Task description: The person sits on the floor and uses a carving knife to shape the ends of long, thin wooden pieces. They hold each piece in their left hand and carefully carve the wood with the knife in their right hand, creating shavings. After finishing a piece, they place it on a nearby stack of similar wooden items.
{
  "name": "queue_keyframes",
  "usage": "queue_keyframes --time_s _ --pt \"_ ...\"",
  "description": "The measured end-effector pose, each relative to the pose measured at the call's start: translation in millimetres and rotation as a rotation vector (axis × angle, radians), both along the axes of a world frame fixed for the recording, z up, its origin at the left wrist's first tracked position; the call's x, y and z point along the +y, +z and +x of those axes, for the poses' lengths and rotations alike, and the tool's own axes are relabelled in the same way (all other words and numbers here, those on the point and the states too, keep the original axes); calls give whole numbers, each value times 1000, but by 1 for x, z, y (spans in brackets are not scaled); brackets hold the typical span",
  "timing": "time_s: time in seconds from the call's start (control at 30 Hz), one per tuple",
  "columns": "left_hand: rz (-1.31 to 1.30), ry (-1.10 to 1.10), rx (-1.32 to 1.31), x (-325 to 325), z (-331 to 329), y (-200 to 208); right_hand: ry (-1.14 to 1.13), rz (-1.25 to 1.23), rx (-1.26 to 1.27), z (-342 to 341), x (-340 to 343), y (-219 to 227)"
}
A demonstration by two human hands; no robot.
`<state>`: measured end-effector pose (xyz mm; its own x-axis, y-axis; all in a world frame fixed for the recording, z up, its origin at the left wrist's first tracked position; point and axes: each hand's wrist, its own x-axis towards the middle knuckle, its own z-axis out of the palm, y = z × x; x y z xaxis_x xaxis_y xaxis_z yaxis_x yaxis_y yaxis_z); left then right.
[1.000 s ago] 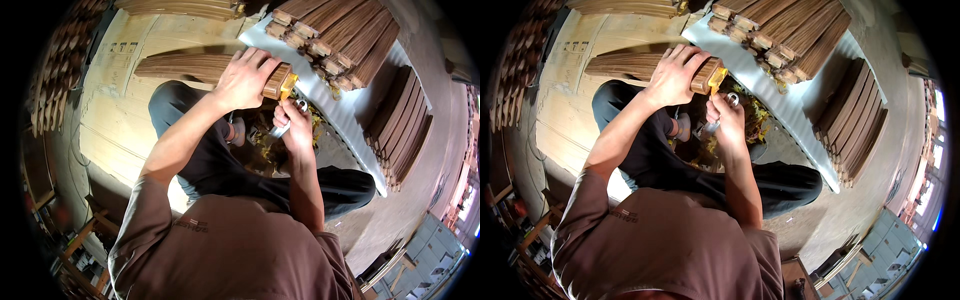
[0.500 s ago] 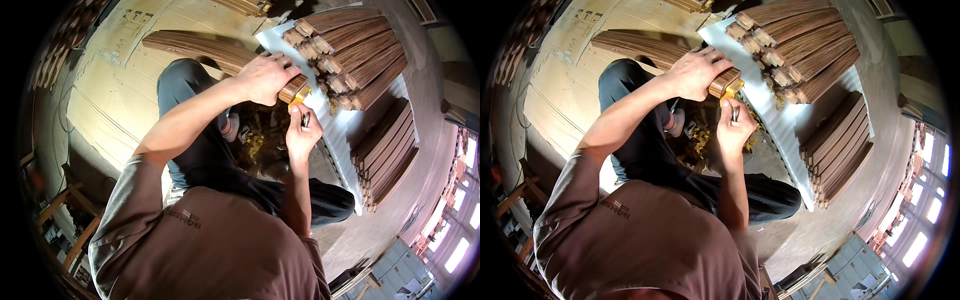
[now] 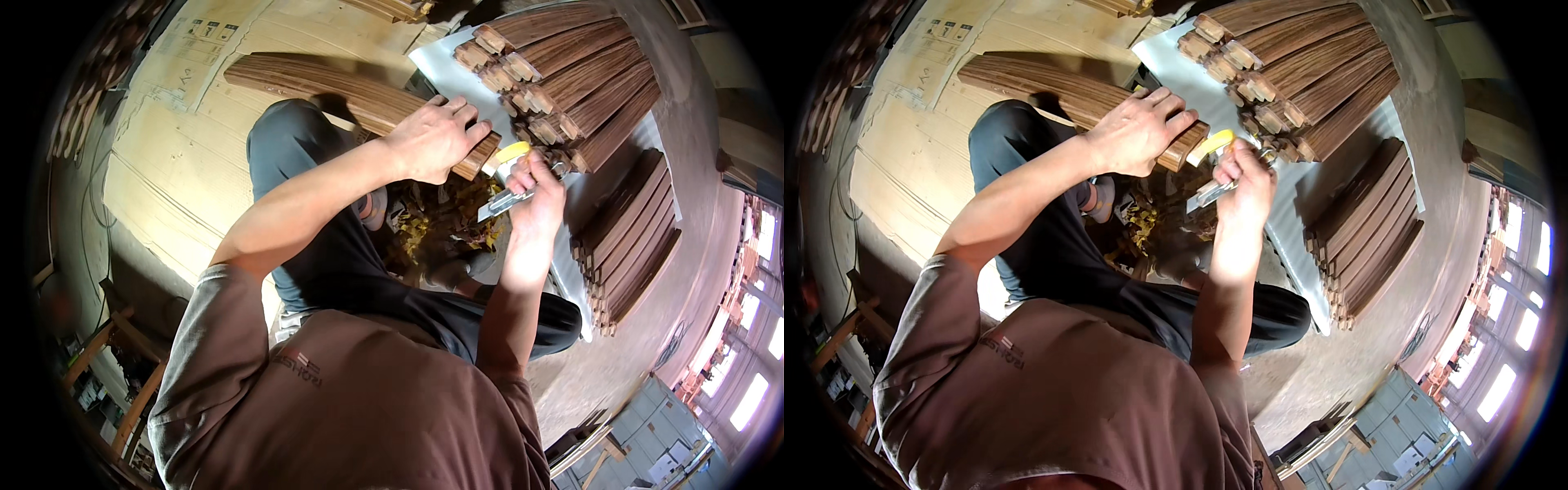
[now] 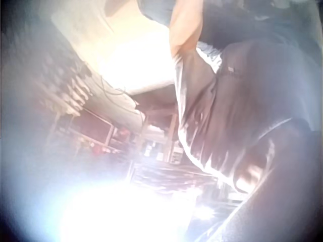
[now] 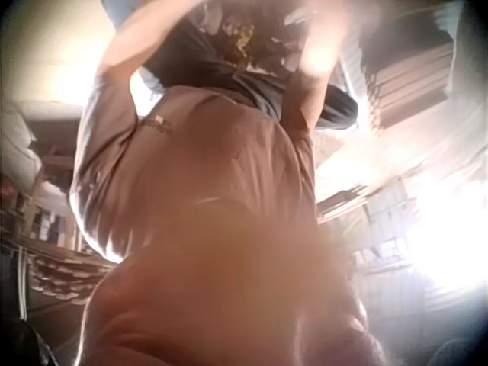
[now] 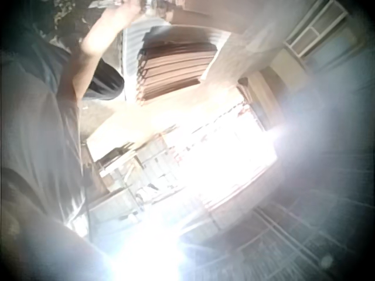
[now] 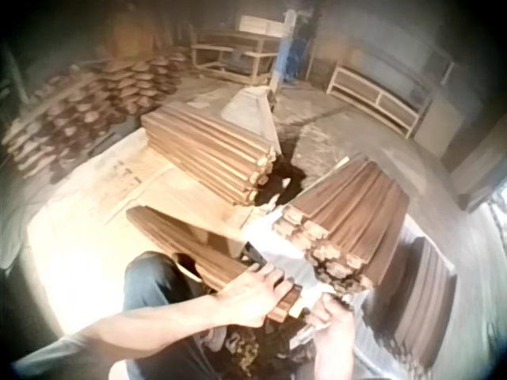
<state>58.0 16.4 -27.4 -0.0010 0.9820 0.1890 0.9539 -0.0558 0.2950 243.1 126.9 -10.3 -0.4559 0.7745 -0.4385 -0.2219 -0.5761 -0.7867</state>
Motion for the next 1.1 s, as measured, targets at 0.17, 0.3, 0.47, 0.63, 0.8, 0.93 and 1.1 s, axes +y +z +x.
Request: queue_keyframes --time_s 0.17,0.3,0.47,0.63,0.8,0.93,1.1 --pt "78 -31 -63 -7 -2 8 -122 209 -291 4 34 -36" --pt "71 -42 -121 -13 -9 18 100 756 -770 78 60 -154" --pt "-116 -100 -153 -8 -10 21 527 882 -1391 79 -6 -132" --pt "-367 -133 -246 18 -27 45 679 822 -1405 83 -15 -125" --pt "-121 -71 -301 28 -96 109 653 869 -1374 106 -25 -132" --pt "49 27 -664 -2 -151 204 530 947 -1347 105 -33 -144" --pt "295 48 -848 -47 -184 266 531 1387 -1170 104 -30 -165"
